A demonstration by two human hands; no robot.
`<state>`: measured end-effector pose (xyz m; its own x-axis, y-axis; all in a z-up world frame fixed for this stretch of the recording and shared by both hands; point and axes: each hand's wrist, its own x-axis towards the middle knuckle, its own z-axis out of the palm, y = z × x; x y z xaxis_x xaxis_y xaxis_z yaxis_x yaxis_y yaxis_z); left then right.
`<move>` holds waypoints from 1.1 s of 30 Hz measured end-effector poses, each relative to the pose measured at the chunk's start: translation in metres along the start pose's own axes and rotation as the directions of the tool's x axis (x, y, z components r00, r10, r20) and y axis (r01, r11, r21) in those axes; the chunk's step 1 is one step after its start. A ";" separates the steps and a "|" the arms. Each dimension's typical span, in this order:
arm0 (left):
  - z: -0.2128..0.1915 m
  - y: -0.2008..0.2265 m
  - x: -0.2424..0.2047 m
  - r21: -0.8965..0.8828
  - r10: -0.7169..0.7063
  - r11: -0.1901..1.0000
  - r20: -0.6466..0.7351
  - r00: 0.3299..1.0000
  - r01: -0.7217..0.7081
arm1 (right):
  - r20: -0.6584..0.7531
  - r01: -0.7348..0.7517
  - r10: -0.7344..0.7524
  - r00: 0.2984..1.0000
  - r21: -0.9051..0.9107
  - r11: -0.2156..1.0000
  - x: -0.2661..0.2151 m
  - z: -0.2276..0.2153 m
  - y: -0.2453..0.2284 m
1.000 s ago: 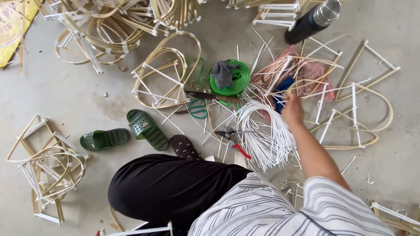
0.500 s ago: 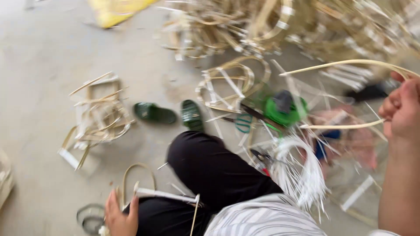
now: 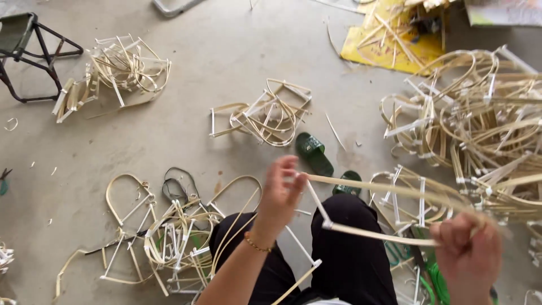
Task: The recorder is assembling and wrapping bamboo frame components with white plastic or tape and using shears to trim material.
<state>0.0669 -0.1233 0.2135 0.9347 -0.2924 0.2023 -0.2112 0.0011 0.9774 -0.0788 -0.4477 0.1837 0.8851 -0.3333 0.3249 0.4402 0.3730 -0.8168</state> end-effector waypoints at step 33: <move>-0.079 0.017 -0.003 0.477 0.206 0.874 -0.201 0.958 -0.088 | 0.383 0.269 0.189 0.904 -0.854 0.446 0.090 0.031 0.105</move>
<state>0.0835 -0.0467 0.2341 0.9089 -0.0875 0.4077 -0.4036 -0.4297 0.8077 0.0519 -0.4118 0.1414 0.9413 0.1010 0.3221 0.3052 -0.6627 -0.6839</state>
